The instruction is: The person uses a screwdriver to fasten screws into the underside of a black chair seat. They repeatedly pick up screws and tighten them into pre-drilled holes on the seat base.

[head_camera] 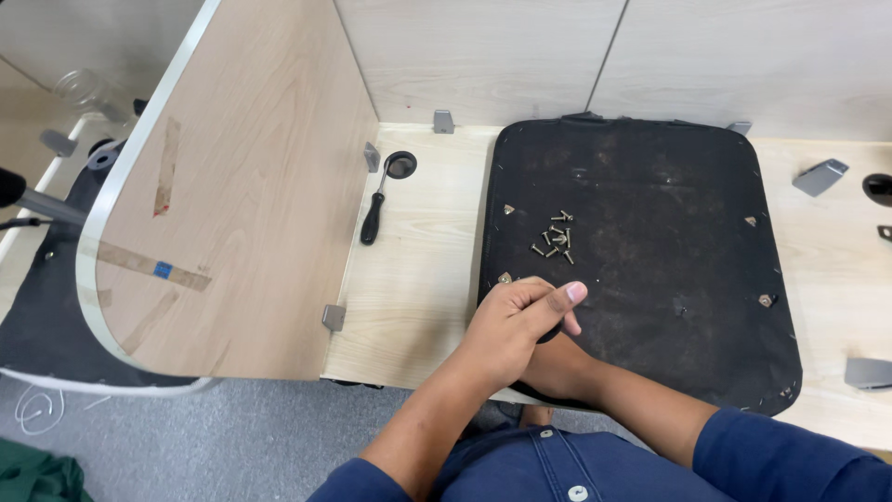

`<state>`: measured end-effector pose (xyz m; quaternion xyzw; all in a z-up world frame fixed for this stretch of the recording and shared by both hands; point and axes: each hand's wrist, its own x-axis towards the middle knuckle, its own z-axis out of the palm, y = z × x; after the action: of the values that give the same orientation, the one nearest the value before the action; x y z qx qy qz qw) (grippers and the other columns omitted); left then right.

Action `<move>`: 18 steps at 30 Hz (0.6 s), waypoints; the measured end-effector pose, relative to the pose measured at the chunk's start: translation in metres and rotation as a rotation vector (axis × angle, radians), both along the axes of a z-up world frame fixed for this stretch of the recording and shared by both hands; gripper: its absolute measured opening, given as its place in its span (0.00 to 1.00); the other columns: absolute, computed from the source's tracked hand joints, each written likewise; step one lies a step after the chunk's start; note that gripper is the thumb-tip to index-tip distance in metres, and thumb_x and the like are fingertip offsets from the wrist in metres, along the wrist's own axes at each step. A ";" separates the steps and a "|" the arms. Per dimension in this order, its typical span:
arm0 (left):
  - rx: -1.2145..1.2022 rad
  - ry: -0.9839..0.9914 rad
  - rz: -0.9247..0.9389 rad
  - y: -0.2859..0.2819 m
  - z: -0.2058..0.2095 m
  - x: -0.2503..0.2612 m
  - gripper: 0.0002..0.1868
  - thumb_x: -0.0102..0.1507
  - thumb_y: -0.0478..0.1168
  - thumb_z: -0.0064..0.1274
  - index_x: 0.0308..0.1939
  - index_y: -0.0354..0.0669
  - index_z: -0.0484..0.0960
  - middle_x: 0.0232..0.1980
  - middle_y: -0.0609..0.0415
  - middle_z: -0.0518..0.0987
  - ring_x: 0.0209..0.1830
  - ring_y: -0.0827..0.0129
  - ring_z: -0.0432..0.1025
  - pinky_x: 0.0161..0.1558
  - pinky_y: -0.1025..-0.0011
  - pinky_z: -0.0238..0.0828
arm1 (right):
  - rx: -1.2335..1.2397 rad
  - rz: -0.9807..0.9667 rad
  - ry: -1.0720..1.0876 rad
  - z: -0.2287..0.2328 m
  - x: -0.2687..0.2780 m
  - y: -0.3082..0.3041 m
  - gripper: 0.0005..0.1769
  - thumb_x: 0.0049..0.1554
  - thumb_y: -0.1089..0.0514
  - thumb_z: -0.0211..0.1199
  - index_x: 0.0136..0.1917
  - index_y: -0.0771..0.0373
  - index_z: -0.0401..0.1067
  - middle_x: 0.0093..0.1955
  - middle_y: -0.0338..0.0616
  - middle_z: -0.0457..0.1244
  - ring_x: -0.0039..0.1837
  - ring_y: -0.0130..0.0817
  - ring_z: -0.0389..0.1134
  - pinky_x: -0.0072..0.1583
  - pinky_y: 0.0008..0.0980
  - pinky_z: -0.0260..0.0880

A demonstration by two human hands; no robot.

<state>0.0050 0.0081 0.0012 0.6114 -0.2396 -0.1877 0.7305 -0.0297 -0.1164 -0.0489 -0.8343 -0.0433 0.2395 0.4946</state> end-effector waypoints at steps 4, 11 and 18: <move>0.178 0.268 -0.132 0.021 0.004 0.010 0.21 0.65 0.56 0.55 0.33 0.41 0.87 0.25 0.62 0.67 0.23 0.81 0.59 0.25 0.76 0.57 | -0.029 -0.087 0.037 0.007 -0.002 0.015 0.15 0.55 0.52 0.62 0.51 0.63 0.74 0.51 0.46 0.71 0.55 0.34 0.73 0.55 0.36 0.73; 0.001 0.307 -0.219 0.046 0.002 0.020 0.18 0.67 0.52 0.56 0.33 0.41 0.80 0.29 0.61 0.76 0.30 0.82 0.68 0.35 0.79 0.65 | -0.321 -0.188 -0.049 -0.021 -0.005 0.032 0.17 0.49 0.46 0.67 0.48 0.57 0.77 0.48 0.40 0.70 0.54 0.37 0.71 0.56 0.40 0.69; 0.021 0.261 -0.274 0.074 -0.002 0.031 0.18 0.68 0.51 0.54 0.30 0.44 0.80 0.30 0.58 0.80 0.32 0.80 0.69 0.42 0.76 0.68 | -0.527 -0.256 0.150 -0.039 -0.007 0.043 0.18 0.50 0.45 0.66 0.41 0.62 0.77 0.44 0.44 0.71 0.52 0.39 0.72 0.57 0.41 0.70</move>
<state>0.0362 0.0816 -0.0011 0.5508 -0.2219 -0.3658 0.7166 -0.0372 -0.0736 -0.0883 -0.9126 0.1625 0.2393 0.2888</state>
